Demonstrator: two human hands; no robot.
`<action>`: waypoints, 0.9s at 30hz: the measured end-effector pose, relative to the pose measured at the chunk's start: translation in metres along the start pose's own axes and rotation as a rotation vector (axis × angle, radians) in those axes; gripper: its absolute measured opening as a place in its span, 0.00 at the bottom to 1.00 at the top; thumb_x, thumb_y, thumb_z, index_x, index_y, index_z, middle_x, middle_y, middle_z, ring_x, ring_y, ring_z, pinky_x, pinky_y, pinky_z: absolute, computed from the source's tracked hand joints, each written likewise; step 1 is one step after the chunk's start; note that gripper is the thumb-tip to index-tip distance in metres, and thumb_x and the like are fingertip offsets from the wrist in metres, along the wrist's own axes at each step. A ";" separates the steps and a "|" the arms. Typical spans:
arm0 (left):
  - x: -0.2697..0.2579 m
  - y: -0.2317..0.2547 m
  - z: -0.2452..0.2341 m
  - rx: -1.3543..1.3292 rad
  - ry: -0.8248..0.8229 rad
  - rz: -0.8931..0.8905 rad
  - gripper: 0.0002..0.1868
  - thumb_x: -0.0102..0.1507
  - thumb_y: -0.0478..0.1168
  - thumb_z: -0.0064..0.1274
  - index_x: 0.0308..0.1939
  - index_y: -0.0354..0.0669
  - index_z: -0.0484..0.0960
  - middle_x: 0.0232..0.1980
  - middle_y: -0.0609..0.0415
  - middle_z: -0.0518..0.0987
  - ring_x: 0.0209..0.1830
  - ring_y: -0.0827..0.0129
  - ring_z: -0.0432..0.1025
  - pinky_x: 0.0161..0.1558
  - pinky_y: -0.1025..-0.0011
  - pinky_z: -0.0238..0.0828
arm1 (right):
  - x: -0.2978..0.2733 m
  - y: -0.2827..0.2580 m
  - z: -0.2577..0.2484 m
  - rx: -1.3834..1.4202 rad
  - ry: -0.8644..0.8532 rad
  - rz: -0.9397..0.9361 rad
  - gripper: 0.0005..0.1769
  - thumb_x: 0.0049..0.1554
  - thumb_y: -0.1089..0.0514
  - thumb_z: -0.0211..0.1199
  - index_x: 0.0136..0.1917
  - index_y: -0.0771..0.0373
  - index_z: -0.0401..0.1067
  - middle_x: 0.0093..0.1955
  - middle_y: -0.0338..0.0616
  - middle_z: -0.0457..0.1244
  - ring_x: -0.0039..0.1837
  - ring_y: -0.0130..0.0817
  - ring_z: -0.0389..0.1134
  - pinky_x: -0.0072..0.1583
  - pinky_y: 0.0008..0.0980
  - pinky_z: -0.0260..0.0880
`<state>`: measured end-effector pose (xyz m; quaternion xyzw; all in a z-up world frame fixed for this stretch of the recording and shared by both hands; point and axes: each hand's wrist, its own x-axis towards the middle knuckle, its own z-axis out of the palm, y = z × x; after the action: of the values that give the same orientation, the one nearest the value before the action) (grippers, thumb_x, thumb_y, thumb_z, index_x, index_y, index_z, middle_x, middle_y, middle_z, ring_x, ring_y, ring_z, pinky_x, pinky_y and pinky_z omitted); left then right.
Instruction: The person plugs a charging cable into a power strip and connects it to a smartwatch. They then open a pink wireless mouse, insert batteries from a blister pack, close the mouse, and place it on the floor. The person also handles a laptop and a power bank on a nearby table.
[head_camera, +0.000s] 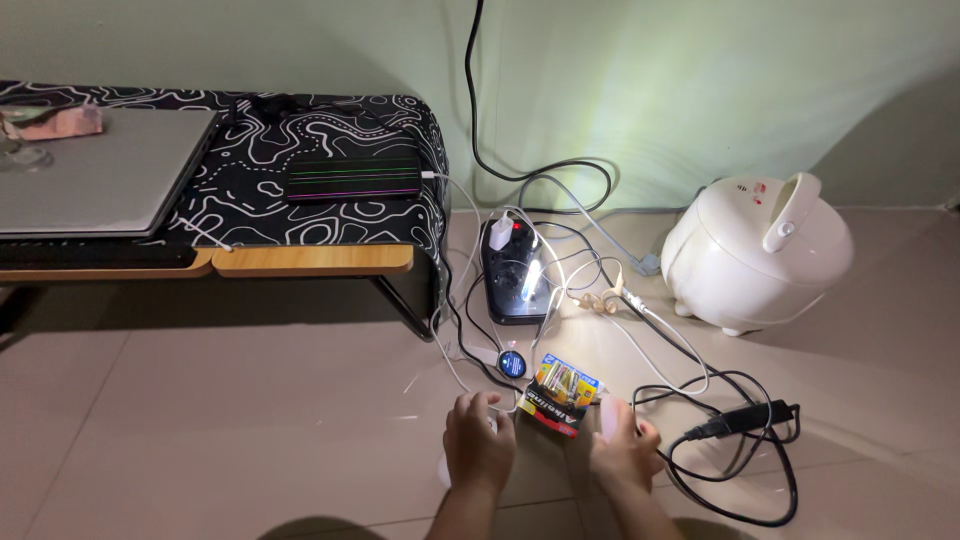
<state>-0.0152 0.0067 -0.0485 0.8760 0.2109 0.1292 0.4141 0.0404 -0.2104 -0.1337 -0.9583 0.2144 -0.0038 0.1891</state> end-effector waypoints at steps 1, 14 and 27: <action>0.000 0.000 0.000 0.007 -0.001 -0.003 0.13 0.59 0.42 0.54 0.47 0.53 0.80 0.54 0.55 0.76 0.59 0.56 0.69 0.58 0.56 0.66 | -0.002 -0.003 0.000 -0.024 -0.043 0.021 0.45 0.53 0.46 0.68 0.78 0.28 0.50 0.80 0.51 0.42 0.74 0.57 0.52 0.71 0.53 0.61; 0.000 0.001 0.000 0.025 -0.008 -0.003 0.13 0.59 0.43 0.55 0.47 0.51 0.81 0.55 0.55 0.77 0.59 0.57 0.70 0.57 0.56 0.67 | -0.042 -0.036 -0.033 -0.159 -0.150 0.038 0.51 0.52 0.46 0.71 0.79 0.29 0.45 0.81 0.43 0.39 0.75 0.55 0.49 0.70 0.49 0.63; 0.000 0.002 0.001 0.025 0.052 0.015 0.13 0.58 0.42 0.55 0.47 0.50 0.82 0.59 0.52 0.74 0.60 0.55 0.69 0.59 0.56 0.65 | -0.042 -0.050 -0.049 -0.077 -0.227 0.176 0.54 0.47 0.41 0.74 0.79 0.28 0.46 0.81 0.44 0.37 0.75 0.54 0.48 0.71 0.54 0.59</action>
<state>-0.0145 0.0048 -0.0475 0.8790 0.2164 0.1525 0.3967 0.0185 -0.1691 -0.0665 -0.9366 0.2747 0.1296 0.1748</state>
